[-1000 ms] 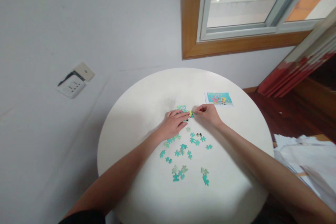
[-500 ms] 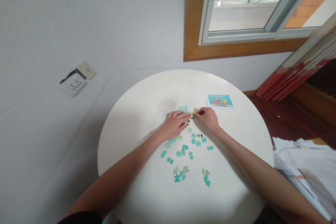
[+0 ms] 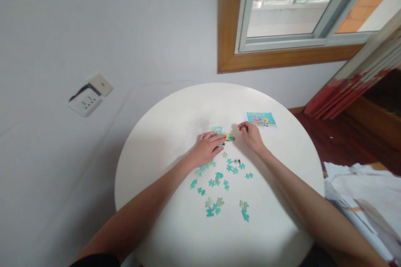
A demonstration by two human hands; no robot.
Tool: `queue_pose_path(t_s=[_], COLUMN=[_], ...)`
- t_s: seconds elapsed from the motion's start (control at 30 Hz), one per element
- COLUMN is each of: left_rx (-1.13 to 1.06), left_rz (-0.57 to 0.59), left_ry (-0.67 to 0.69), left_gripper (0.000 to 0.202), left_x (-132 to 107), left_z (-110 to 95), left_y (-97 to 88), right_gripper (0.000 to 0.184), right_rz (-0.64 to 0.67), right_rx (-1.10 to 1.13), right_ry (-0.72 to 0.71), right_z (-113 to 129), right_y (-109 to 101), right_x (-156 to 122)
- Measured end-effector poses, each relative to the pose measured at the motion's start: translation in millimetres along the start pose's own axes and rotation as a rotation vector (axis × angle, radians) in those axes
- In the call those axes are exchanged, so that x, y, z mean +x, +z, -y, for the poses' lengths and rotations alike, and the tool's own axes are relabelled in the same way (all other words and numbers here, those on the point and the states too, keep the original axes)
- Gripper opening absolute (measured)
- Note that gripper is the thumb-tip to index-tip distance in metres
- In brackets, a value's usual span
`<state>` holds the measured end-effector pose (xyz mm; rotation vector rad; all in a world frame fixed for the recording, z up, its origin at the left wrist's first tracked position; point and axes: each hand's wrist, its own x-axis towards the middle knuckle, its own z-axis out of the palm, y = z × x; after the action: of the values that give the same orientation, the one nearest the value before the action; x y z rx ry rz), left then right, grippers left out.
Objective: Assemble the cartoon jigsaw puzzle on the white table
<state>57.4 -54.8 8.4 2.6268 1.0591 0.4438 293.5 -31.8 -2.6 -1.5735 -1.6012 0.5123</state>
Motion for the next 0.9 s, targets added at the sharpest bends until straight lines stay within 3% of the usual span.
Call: queue_pose_path(t_s=[0.2,0.37,0.47,0.73,0.9], left_rx=[-0.005,-0.004,-0.006,-0.008,0.001], left_rz=[0.004,-0.001,0.0,-0.004,0.002], left_ry=[0.001,0.0,-0.003,-0.002,-0.004], left_gripper=[0.039,0.041,0.041,0.04,0.041], left_x=[1,1,1,1,1], left_z=[1,2,3,3,2], left_y=[-1.2,0.1,0.9,0.6,0.0], right_gripper=[0.019,0.039,0.044,0.025,0.029], right_rz=[0.013,0.085,0.111,0.168,0.147], right_rx=[0.358,0.531,0.528,0.484,0.424], right_ry=[0.001,0.062,0.067,-0.017,-0.036], right_z=[-11,-2,0,-9,-11], right_y=[1,5,6,11,10], right_x=[6,4,5,8,10])
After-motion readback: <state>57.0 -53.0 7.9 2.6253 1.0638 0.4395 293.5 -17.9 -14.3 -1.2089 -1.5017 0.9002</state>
